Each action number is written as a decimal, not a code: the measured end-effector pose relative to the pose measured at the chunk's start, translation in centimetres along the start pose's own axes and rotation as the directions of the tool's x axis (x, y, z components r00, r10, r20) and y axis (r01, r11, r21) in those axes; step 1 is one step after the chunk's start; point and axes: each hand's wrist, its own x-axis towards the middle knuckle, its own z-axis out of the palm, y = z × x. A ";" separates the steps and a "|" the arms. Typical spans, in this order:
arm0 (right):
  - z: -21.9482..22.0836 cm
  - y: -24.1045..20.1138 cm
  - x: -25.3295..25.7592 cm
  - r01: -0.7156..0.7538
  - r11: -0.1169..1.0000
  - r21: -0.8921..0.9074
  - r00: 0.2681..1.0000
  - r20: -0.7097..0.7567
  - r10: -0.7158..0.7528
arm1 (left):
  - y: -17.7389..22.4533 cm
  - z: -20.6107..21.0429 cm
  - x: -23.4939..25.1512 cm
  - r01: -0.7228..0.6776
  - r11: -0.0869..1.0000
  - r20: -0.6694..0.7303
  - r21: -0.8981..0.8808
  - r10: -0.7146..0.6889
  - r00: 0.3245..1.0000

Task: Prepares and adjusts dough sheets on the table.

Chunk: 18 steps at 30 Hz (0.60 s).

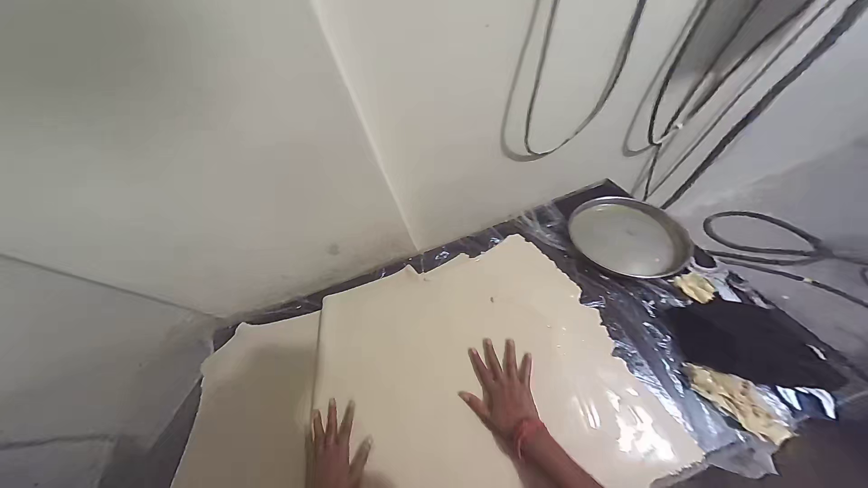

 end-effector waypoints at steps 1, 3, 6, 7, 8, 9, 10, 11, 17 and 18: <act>-0.4 -0.2 3.1 0.043 0.999 -0.003 0.998 0.044 -0.042 | -0.8 0.3 1.9 0.056 0.998 -0.024 -0.015 -0.057 0.998; -0.7 -0.2 9.3 0.058 0.998 -0.032 0.998 0.031 -0.057 | -2.9 0.4 6.2 0.176 0.980 -0.050 -0.093 -0.181 0.982; -0.4 -3.1 16.9 -0.101 0.994 -0.032 0.995 0.001 0.102 | -5.9 -0.3 12.5 0.259 0.940 -0.011 -0.221 -0.268 0.963; -0.1 -5.0 18.7 -0.157 0.988 -0.007 0.987 -0.017 0.157 | -6.5 -0.5 14.9 0.266 0.938 0.000 -0.222 -0.273 0.962; 0.6 -7.3 19.9 -0.169 0.985 0.024 0.984 -0.048 0.170 | -6.7 -0.8 17.4 0.260 0.939 0.002 -0.226 -0.266 0.964; 1.7 -9.9 20.4 -0.150 0.988 0.043 0.986 -0.064 0.153 | -6.9 -1.1 20.0 0.244 0.939 0.006 -0.241 -0.250 0.968; 2.9 -12.7 20.2 -0.113 0.992 0.052 0.991 -0.069 0.116 | -6.9 -1.5 22.5 0.228 0.935 0.020 -0.272 -0.232 0.973; 4.0 -15.8 19.8 -0.056 0.997 0.060 0.996 -0.061 0.060 | -6.8 -1.9 25.1 0.206 0.927 0.038 -0.313 -0.204 0.978; 11.6 -33.3 6.7 0.373 0.901 0.222 0.919 0.046 -0.392 | -7.9 -2.0 30.0 0.037 0.783 0.038 -0.621 -0.017 0.999; 13.3 -35.7 2.8 0.434 0.862 0.261 0.891 0.021 -0.454 | -8.1 -2.2 29.2 0.043 0.690 0.041 -0.722 -0.019 0.999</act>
